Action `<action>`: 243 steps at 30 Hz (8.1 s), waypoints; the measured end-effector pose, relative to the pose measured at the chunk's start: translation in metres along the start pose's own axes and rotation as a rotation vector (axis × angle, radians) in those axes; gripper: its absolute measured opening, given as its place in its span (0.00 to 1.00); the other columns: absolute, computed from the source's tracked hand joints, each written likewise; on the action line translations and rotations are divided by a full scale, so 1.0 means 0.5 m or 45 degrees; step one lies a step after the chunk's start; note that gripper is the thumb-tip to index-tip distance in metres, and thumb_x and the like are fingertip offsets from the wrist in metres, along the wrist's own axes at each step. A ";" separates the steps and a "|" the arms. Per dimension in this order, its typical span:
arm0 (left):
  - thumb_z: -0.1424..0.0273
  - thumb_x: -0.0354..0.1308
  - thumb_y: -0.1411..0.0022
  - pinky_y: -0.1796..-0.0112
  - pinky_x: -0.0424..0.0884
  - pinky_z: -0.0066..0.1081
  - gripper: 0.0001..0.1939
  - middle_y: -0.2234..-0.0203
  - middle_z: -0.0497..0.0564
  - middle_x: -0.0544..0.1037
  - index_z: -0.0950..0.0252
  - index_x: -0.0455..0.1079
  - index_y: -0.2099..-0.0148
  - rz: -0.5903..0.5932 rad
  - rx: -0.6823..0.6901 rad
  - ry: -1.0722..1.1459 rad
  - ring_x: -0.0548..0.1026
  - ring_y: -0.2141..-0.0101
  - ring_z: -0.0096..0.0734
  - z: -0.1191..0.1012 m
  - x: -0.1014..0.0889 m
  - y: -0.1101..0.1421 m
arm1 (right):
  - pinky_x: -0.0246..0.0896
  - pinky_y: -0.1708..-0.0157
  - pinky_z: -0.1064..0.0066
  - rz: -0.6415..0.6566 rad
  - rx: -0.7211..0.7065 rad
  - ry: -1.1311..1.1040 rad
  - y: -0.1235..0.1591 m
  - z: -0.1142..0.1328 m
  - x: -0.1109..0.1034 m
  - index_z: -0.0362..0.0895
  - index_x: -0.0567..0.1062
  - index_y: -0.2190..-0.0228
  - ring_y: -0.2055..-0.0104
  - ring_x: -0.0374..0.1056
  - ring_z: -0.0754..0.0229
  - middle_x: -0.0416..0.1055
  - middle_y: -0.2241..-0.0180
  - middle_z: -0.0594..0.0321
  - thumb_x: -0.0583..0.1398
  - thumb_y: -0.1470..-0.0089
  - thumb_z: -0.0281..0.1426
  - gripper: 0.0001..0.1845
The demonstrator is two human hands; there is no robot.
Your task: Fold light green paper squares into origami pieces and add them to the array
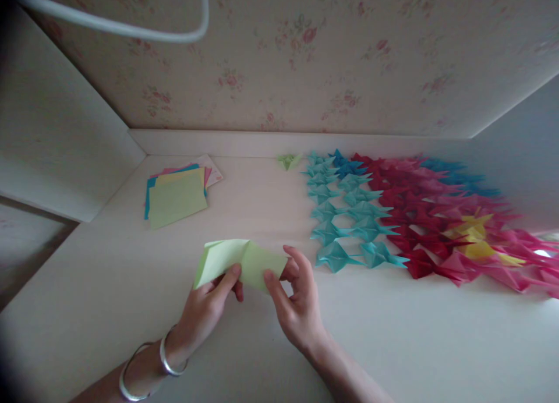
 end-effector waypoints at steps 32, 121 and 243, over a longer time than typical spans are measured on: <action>0.59 0.63 0.38 0.67 0.78 0.31 0.17 0.72 0.56 0.83 0.71 0.79 0.62 0.098 -0.150 0.279 0.81 0.70 0.37 0.006 0.000 -0.019 | 0.69 0.49 0.57 0.218 -0.360 0.407 -0.018 0.054 -0.004 0.46 0.79 0.66 0.49 0.71 0.50 0.66 0.43 0.52 0.61 0.40 0.26 0.06; 0.68 0.70 0.45 0.69 0.76 0.23 0.34 0.74 0.48 0.81 0.69 0.64 0.39 0.073 -0.336 0.646 0.82 0.69 0.31 0.008 0.024 -0.003 | 0.71 0.73 0.72 -0.244 0.199 -0.066 -0.032 0.005 -0.019 0.45 0.75 0.68 0.71 0.74 0.60 0.78 0.72 0.63 0.70 0.51 0.38 0.12; 0.59 0.64 0.41 0.79 0.71 0.23 0.18 0.82 0.52 0.79 0.69 0.77 0.73 0.110 -0.199 0.325 0.74 0.82 0.27 0.006 0.015 0.001 | 0.53 0.88 0.78 0.302 0.566 -0.011 -0.022 0.012 0.011 0.44 0.70 0.57 0.88 0.60 0.67 0.68 0.84 0.73 0.66 0.48 0.45 0.23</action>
Point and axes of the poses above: each hand's wrist, its own y-axis away from the middle knuckle, its own x-axis out of the palm, z = x × y, the point moved 5 cm from there along -y, towards the middle knuckle
